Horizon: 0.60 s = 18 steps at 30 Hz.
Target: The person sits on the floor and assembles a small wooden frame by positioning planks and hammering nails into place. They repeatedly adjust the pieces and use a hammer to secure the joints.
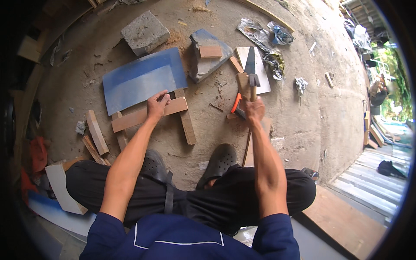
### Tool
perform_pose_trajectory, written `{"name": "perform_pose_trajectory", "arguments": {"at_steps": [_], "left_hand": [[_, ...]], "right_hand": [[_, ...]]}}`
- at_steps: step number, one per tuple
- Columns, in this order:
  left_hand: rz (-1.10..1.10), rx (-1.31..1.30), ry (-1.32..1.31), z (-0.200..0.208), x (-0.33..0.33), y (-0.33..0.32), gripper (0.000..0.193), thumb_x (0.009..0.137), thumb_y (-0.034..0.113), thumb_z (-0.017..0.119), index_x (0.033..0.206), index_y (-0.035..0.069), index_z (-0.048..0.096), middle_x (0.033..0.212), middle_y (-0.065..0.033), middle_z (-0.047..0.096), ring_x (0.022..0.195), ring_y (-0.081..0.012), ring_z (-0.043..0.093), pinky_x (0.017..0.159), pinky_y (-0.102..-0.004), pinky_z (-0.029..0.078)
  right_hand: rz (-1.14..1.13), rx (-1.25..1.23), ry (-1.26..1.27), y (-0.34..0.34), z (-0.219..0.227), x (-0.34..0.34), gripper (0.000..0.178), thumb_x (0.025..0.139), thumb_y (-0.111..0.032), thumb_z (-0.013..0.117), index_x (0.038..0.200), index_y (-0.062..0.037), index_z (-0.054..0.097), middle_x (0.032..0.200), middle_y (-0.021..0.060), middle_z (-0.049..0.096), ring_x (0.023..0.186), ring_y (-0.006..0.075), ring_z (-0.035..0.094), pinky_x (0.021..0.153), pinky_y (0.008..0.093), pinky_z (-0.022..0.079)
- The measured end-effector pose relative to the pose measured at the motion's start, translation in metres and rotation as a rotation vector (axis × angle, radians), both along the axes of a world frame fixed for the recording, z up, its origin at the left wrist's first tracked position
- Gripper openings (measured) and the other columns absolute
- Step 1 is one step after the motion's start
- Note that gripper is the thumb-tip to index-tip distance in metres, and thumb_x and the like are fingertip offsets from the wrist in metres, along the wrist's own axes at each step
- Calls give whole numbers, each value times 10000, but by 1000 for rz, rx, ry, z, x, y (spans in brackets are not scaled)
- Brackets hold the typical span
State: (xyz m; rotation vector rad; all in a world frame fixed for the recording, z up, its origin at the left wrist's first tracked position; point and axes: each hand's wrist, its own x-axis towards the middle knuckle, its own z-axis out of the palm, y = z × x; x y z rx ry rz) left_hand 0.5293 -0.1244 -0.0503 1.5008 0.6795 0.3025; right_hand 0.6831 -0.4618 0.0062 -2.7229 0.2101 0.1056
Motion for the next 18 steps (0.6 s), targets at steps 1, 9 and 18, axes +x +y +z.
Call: {"name": "perform_pose_trajectory", "arguments": {"at_steps": [1,9,18], "left_hand": [[20,-26,-31,-1,0,3,239,868,139,688,1042,-25,674,823,-55,690,691,-93,641,643,-235,520],[-86,41,87,23,7,-4,192,857,152,708,962,-2,664,848,-51,691,771,-104,644,696,-243,517],[-205,172,101,28,18,-16,193,834,201,724,939,42,691,843,-33,697,775,-103,631,739,-262,494]], "right_hand": [[-26,-79,24,-10,6,11,552,780,-536,710,903,-5,626,798,200,667,725,320,658,636,428,517],[-268,-272,-28,-104,21,33,500,813,-469,686,922,18,678,894,264,672,867,422,664,734,488,518],[-23,109,30,-37,-25,-1,517,806,-531,684,877,-20,655,793,226,671,758,390,663,670,462,493]]}}
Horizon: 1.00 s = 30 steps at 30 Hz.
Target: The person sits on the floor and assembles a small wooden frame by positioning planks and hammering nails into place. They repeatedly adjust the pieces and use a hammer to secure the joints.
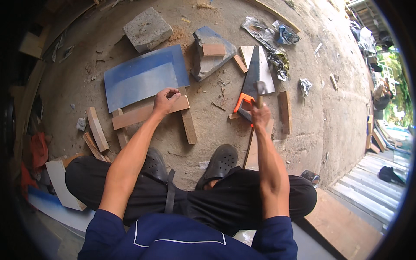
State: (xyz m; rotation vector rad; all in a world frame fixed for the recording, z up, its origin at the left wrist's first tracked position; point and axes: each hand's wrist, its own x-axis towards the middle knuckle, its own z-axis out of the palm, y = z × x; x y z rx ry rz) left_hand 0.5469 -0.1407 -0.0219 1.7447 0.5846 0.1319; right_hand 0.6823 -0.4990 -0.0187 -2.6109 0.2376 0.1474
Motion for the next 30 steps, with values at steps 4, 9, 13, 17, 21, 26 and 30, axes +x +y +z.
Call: {"name": "perform_pose_trajectory", "arguments": {"at_steps": [4,9,13,17,21,26,30], "left_hand": [[-18,13,51,-1,-3,-2,201,828,204,724,946,43,695,861,-36,703,778,-105,634,745,-268,498],[-90,157,52,3,-4,-6,199,826,209,699,936,44,709,850,-52,718,768,-127,659,727,-275,504],[-103,162,95,4,-5,-3,204,826,218,685,944,56,721,850,-72,726,774,-156,680,723,-285,512],[-99,185,84,-4,-6,-3,200,827,216,686,941,58,728,865,-89,727,778,-164,685,726,-289,515],[-90,217,83,-3,-5,-6,196,831,218,685,930,56,730,864,-93,727,785,-172,689,732,-295,519],[-89,221,78,0,-3,-9,190,837,216,682,928,55,728,865,-94,726,789,-179,692,735,-299,522],[-87,237,63,-1,-1,-11,192,843,215,685,944,57,724,842,-66,723,776,-136,672,730,-281,512]], "right_hand": [[268,103,-13,62,-17,-40,460,830,-464,687,857,-9,626,745,227,650,701,393,649,630,463,478],[214,201,153,115,-35,-89,447,846,-436,686,828,5,617,596,135,589,553,224,578,575,402,449],[147,280,228,130,-41,-103,450,852,-434,670,801,7,597,602,116,556,561,200,546,577,398,438],[111,292,221,128,-45,-99,473,848,-457,655,832,13,605,683,192,596,650,303,585,631,436,451],[80,287,226,127,-39,-100,497,852,-481,630,894,14,621,801,276,640,790,450,631,694,488,465],[82,276,215,124,-43,-99,460,856,-448,633,904,9,617,796,267,640,777,431,635,692,478,470],[93,305,183,120,-53,-99,454,855,-428,650,879,24,608,753,253,631,712,393,634,670,454,467]]}}
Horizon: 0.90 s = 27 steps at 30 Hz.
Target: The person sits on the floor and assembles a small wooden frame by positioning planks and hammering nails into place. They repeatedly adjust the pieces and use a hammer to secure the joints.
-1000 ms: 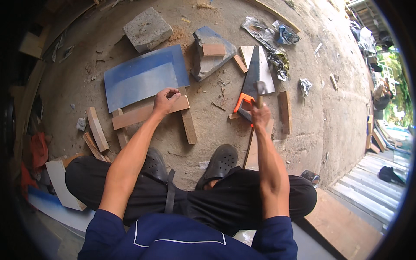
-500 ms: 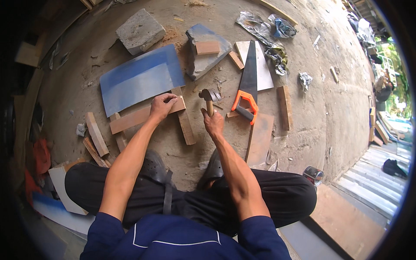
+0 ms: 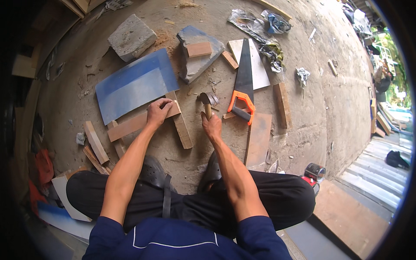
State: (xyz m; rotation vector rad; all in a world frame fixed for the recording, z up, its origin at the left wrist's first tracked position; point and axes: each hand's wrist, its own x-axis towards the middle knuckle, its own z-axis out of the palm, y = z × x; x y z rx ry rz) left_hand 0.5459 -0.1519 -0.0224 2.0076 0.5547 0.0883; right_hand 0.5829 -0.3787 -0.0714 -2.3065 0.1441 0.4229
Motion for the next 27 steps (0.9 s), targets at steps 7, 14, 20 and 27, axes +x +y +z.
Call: {"name": "perform_pose_trajectory", "arguments": {"at_steps": [7,14,20,27], "left_hand": [[17,-4,34,-5,2,-1,179,856,209,684,938,53,719,828,-41,721,761,-107,658,724,-269,507],[25,9,6,-2,2,-5,171,855,200,681,934,53,717,821,-56,719,754,-123,665,710,-275,509],[44,43,-28,-3,3,-10,154,853,180,672,934,53,708,814,-79,715,737,-156,677,684,-288,512],[22,101,-97,-15,1,-6,118,840,162,683,889,56,699,892,-78,678,797,-207,655,711,-316,501]], "right_hand": [[-16,-1,5,-2,-4,0,438,860,-408,648,881,28,606,738,251,623,695,398,622,659,451,463],[-50,-12,34,-8,-7,2,449,867,-407,627,945,34,611,811,303,635,814,455,640,694,494,485],[-64,-53,-13,-12,-15,4,473,881,-417,607,980,45,609,839,312,640,832,455,644,718,483,503],[-63,-40,-14,-12,-16,4,457,879,-406,605,989,38,610,847,315,639,832,464,640,714,495,507]]}}
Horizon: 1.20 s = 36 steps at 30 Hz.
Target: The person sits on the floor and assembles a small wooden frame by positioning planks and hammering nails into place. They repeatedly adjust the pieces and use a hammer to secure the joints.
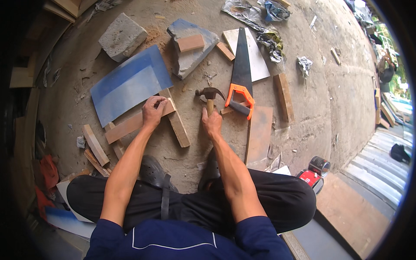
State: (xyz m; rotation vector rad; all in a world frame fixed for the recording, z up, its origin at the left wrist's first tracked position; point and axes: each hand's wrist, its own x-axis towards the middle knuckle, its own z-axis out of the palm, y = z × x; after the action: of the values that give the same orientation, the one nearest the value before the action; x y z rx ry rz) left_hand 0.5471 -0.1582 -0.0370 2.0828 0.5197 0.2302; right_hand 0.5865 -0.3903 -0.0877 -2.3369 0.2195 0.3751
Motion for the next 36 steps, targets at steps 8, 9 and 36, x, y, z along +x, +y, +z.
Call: {"name": "perform_pose_trajectory", "arguments": {"at_steps": [8,9,36], "left_hand": [[-40,118,-107,-2,-2,-3,115,853,146,667,920,55,686,899,-78,659,822,-250,647,716,-341,500],[-43,123,-118,-3,-3,-3,115,855,144,664,925,55,685,903,-80,658,822,-252,647,718,-342,500],[-78,254,-203,-12,-6,-3,119,854,168,658,924,78,691,920,-50,643,846,-268,622,731,-369,501]], "right_hand": [[-14,-12,-22,1,-4,-1,415,879,-382,603,980,21,605,813,312,633,801,470,637,680,496,509],[-16,-11,-28,1,-5,-1,411,879,-380,603,975,19,604,811,311,633,797,469,637,677,497,509],[88,207,88,10,10,-3,383,835,-311,683,1121,-88,561,861,210,657,771,387,636,700,445,476]]}}
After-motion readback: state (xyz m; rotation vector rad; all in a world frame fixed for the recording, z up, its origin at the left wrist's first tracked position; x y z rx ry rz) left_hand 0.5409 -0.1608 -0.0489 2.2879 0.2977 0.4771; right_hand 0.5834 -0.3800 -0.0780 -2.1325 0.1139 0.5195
